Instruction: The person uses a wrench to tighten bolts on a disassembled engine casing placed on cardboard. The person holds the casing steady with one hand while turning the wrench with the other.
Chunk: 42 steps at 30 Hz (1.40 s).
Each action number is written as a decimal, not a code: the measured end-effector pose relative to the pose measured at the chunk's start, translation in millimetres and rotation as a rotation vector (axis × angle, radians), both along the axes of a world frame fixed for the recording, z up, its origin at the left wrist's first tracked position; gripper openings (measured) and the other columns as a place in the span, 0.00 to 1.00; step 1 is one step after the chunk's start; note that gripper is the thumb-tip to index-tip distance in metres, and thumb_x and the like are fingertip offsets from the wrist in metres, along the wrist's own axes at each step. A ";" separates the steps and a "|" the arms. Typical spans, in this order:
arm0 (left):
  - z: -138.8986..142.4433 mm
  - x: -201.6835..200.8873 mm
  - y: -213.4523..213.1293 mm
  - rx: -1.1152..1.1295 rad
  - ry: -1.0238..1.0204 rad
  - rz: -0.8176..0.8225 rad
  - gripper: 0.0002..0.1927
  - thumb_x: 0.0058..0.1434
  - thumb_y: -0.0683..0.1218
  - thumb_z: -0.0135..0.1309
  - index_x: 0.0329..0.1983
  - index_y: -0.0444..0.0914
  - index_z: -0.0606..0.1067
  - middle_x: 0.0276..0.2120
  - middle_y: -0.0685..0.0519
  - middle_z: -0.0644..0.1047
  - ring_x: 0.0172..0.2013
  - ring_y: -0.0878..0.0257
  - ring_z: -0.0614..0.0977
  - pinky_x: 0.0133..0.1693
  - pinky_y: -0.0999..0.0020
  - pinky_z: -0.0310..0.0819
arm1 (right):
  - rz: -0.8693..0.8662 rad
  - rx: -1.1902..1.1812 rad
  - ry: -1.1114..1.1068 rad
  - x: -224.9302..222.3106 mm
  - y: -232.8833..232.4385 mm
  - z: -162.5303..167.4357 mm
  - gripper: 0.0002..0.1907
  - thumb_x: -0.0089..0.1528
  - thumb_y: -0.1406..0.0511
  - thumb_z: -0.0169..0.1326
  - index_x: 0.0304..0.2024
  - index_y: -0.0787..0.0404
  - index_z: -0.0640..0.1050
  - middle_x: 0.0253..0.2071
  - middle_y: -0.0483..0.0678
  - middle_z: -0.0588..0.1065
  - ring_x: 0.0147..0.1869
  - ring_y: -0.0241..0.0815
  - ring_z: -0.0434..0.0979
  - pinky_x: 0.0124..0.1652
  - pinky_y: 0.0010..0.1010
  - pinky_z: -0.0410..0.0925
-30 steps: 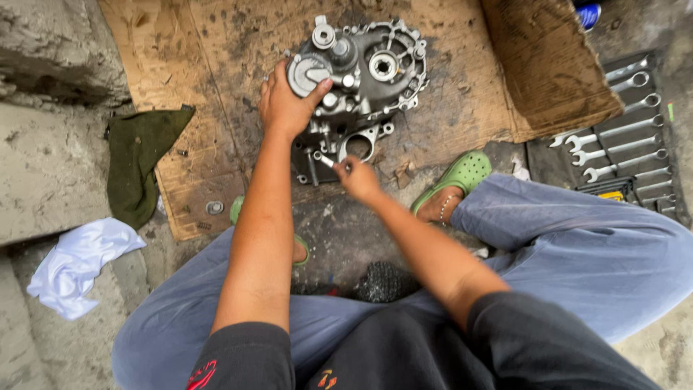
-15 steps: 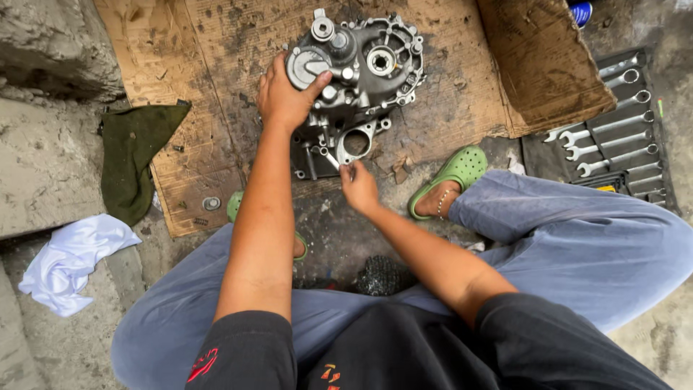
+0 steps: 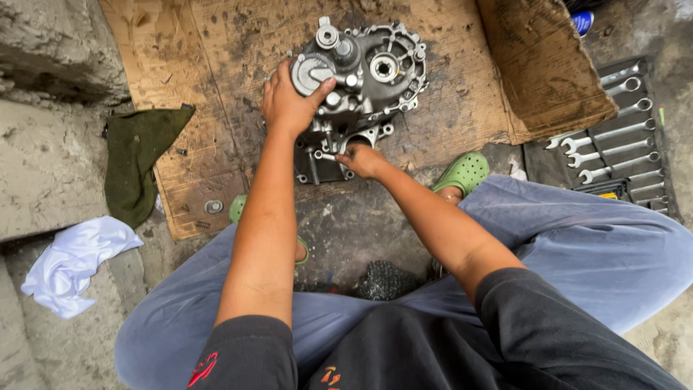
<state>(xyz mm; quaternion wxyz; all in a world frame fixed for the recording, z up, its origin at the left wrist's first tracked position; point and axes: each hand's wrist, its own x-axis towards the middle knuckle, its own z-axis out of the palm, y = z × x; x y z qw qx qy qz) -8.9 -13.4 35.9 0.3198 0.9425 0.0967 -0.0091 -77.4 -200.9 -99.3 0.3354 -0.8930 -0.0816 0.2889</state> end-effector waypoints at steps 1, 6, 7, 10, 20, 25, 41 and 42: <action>-1.0 -0.3 0.0 0.004 0.003 0.004 0.54 0.48 0.77 0.63 0.69 0.43 0.64 0.66 0.45 0.70 0.66 0.45 0.68 0.62 0.48 0.61 | -0.099 0.055 0.022 -16.9 7.1 -3.1 0.31 0.64 0.42 0.51 0.45 0.63 0.80 0.40 0.59 0.80 0.46 0.58 0.81 0.47 0.45 0.71; -5.1 -0.4 1.8 -0.006 -0.002 0.005 0.56 0.48 0.78 0.62 0.70 0.42 0.62 0.65 0.44 0.70 0.65 0.44 0.68 0.62 0.49 0.62 | -0.744 0.323 0.121 -84.9 83.1 -10.6 0.28 0.71 0.48 0.46 0.42 0.67 0.78 0.39 0.64 0.80 0.45 0.64 0.79 0.48 0.47 0.71; -5.0 -0.6 2.5 -0.006 0.001 0.000 0.56 0.48 0.78 0.62 0.70 0.42 0.62 0.66 0.44 0.70 0.65 0.44 0.68 0.62 0.48 0.62 | -0.834 0.316 0.099 -91.7 100.2 -8.3 0.25 0.71 0.50 0.45 0.45 0.66 0.76 0.41 0.63 0.79 0.47 0.64 0.78 0.49 0.47 0.70; -3.2 0.8 3.1 -0.006 -0.009 -0.005 0.55 0.49 0.78 0.62 0.70 0.42 0.63 0.66 0.45 0.70 0.66 0.44 0.68 0.63 0.49 0.62 | -1.014 0.305 0.042 -101.7 126.4 -0.2 0.20 0.71 0.54 0.44 0.50 0.63 0.74 0.46 0.63 0.77 0.52 0.63 0.77 0.50 0.47 0.68; -9.4 1.1 2.4 0.009 -0.026 -0.014 0.56 0.49 0.79 0.63 0.70 0.40 0.63 0.66 0.44 0.70 0.65 0.43 0.68 0.63 0.49 0.62 | -0.558 0.183 -0.113 -86.9 25.7 -5.1 0.21 0.67 0.51 0.54 0.40 0.64 0.73 0.34 0.61 0.78 0.38 0.60 0.79 0.40 0.46 0.70; 0.9 0.8 -0.5 -0.004 0.000 0.001 0.57 0.46 0.76 0.65 0.70 0.40 0.62 0.64 0.42 0.70 0.64 0.42 0.68 0.61 0.48 0.62 | -0.156 0.118 -0.105 -16.1 2.7 -2.8 0.24 0.63 0.48 0.57 0.42 0.63 0.76 0.35 0.61 0.79 0.40 0.58 0.80 0.42 0.45 0.71; -5.8 0.3 -0.5 -0.012 0.003 0.024 0.52 0.49 0.77 0.61 0.69 0.44 0.65 0.65 0.46 0.72 0.66 0.45 0.69 0.64 0.48 0.61 | -0.747 0.263 -0.026 -86.4 81.8 -4.0 0.25 0.68 0.48 0.49 0.46 0.65 0.77 0.41 0.63 0.79 0.45 0.62 0.80 0.46 0.46 0.71; -4.9 0.4 -0.7 -0.014 0.023 0.016 0.52 0.48 0.77 0.62 0.68 0.44 0.65 0.65 0.46 0.72 0.66 0.45 0.68 0.63 0.48 0.61 | -0.873 0.275 -0.085 -92.0 100.8 -6.3 0.25 0.70 0.49 0.48 0.49 0.65 0.76 0.44 0.64 0.78 0.48 0.64 0.78 0.47 0.47 0.71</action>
